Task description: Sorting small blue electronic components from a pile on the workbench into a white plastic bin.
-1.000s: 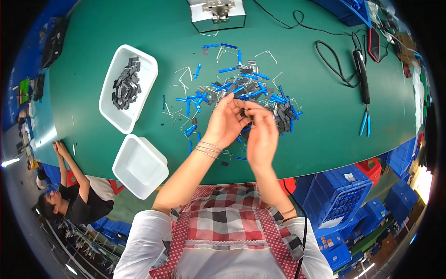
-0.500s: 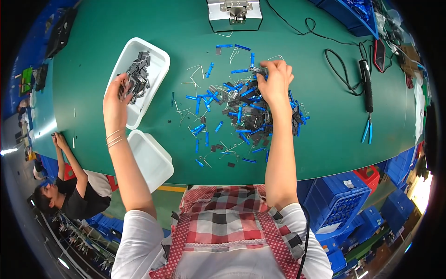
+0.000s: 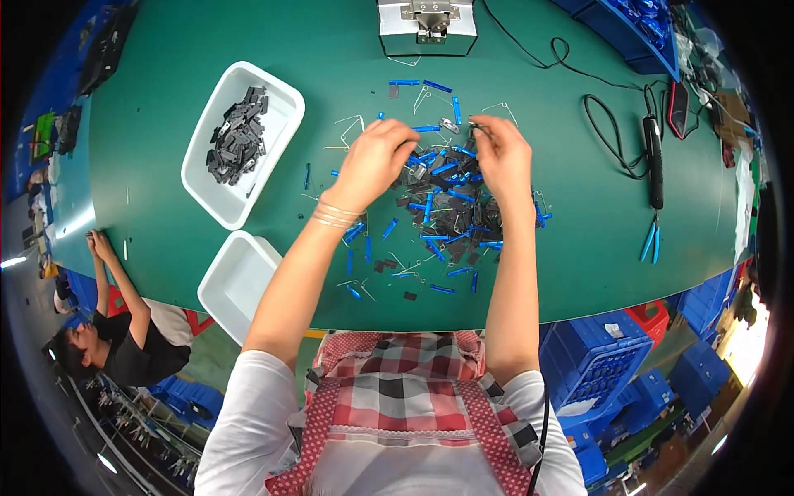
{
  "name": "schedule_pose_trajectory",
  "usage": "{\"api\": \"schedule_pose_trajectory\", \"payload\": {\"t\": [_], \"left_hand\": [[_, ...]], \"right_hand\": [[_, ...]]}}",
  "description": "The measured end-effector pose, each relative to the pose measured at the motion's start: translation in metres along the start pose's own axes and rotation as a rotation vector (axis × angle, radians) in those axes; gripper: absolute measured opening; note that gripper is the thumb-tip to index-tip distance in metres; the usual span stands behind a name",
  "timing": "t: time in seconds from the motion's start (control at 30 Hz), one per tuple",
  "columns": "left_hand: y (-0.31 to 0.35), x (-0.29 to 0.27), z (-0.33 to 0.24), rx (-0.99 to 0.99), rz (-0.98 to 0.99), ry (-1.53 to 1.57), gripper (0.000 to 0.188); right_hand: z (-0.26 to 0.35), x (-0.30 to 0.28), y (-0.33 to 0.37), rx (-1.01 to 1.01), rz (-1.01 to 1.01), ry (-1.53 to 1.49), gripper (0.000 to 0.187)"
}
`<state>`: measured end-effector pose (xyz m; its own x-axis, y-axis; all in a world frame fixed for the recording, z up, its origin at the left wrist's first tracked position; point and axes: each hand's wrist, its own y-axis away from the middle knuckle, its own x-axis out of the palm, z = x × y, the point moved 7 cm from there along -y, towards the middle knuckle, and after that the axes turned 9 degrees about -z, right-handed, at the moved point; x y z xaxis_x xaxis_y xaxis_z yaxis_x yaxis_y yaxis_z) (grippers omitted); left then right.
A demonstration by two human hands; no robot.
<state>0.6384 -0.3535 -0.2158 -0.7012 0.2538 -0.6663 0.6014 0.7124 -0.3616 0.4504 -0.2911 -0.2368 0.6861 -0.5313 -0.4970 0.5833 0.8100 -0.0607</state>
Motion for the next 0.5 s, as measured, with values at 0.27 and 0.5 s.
{"api": "schedule_pose_trajectory", "payload": {"t": [0.27, 0.5], "left_hand": [[0.003, 0.014, 0.02, -0.348, 0.269, -0.004, 0.01], [-0.035, 0.0, 0.024, -0.375, -0.02, 0.085, 0.015]], "right_hand": [[0.0, 0.043, 0.0, -0.135, 0.202, 0.266, 0.025], [-0.021, -0.011, 0.018, 0.216, -0.033, -0.396, 0.023]]}}
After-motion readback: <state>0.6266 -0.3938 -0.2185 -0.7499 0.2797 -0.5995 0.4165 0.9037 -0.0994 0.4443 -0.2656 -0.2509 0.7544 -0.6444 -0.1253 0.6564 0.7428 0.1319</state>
